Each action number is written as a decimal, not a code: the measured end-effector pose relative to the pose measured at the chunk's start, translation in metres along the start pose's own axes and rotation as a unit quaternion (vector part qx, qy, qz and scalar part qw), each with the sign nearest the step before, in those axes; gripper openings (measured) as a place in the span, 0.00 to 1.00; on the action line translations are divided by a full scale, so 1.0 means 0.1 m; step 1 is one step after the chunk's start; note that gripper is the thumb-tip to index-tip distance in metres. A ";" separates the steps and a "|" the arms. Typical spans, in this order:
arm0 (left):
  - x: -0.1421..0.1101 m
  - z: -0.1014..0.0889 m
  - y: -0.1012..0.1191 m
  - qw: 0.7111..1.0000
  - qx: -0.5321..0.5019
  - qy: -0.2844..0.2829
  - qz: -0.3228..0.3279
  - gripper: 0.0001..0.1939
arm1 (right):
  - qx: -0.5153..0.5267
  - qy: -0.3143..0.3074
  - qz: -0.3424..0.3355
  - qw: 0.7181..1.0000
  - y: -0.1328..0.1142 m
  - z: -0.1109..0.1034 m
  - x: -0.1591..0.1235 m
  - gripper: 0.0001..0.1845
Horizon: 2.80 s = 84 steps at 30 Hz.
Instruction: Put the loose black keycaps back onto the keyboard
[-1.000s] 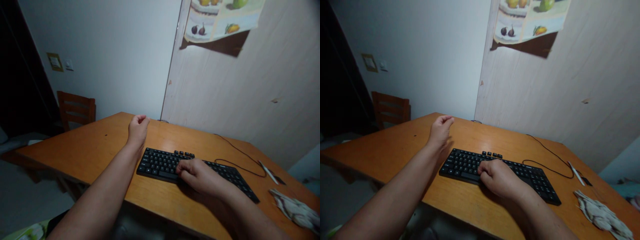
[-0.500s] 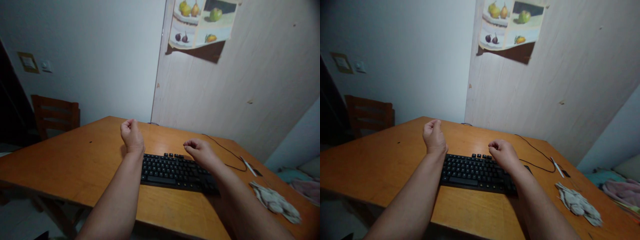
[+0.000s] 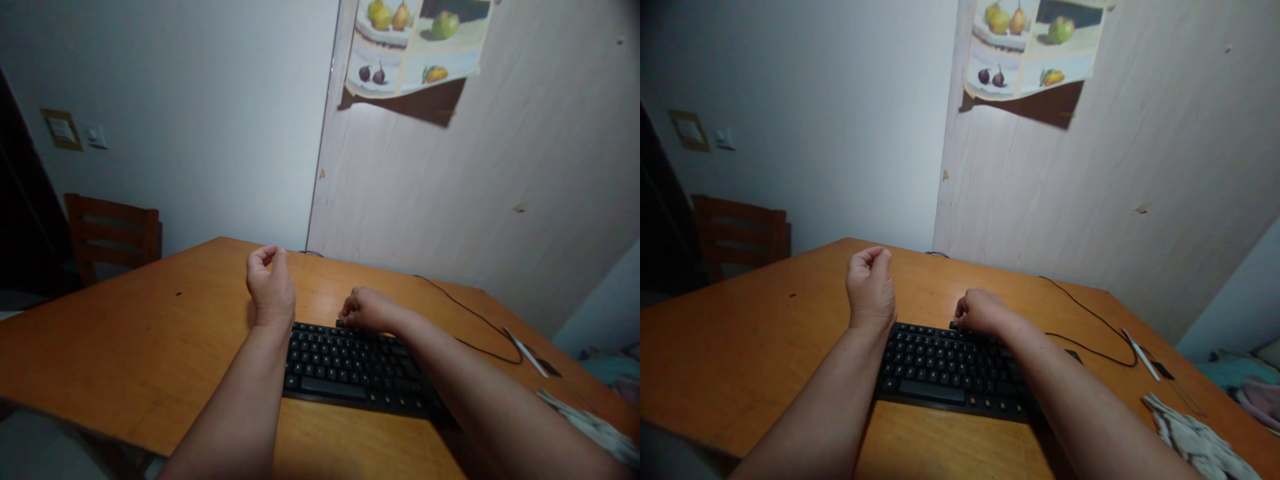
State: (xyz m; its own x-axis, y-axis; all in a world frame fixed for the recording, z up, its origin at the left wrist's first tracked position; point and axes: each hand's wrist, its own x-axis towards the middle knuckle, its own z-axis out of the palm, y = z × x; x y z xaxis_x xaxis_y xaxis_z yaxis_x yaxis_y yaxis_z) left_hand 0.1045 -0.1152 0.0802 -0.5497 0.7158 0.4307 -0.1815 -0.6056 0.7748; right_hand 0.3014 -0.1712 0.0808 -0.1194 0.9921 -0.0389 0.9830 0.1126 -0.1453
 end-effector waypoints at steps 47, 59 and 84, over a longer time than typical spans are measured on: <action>-0.01 0.02 -0.14 0.998 0.042 -0.053 -0.012 0.12 | -0.066 0.079 -0.096 0.990 -0.31 0.22 -1.54 0.10; -0.02 0.02 -0.14 0.997 0.050 -0.059 -0.006 0.11 | -0.103 0.118 -0.112 0.981 -0.35 0.35 -1.56 0.14; -0.02 0.01 -0.17 0.996 0.058 -0.060 -0.019 0.10 | -0.152 0.170 -0.035 0.973 -0.40 0.40 -1.72 0.16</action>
State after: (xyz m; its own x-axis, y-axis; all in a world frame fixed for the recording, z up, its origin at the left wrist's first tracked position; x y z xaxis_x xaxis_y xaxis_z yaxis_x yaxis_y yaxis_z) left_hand 0.1092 -0.1060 0.0671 -0.4419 0.7783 0.4460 -0.1009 -0.5372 0.8374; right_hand 0.2773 -0.3488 0.0535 -0.1844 0.9367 0.2975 0.9764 0.1400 0.1646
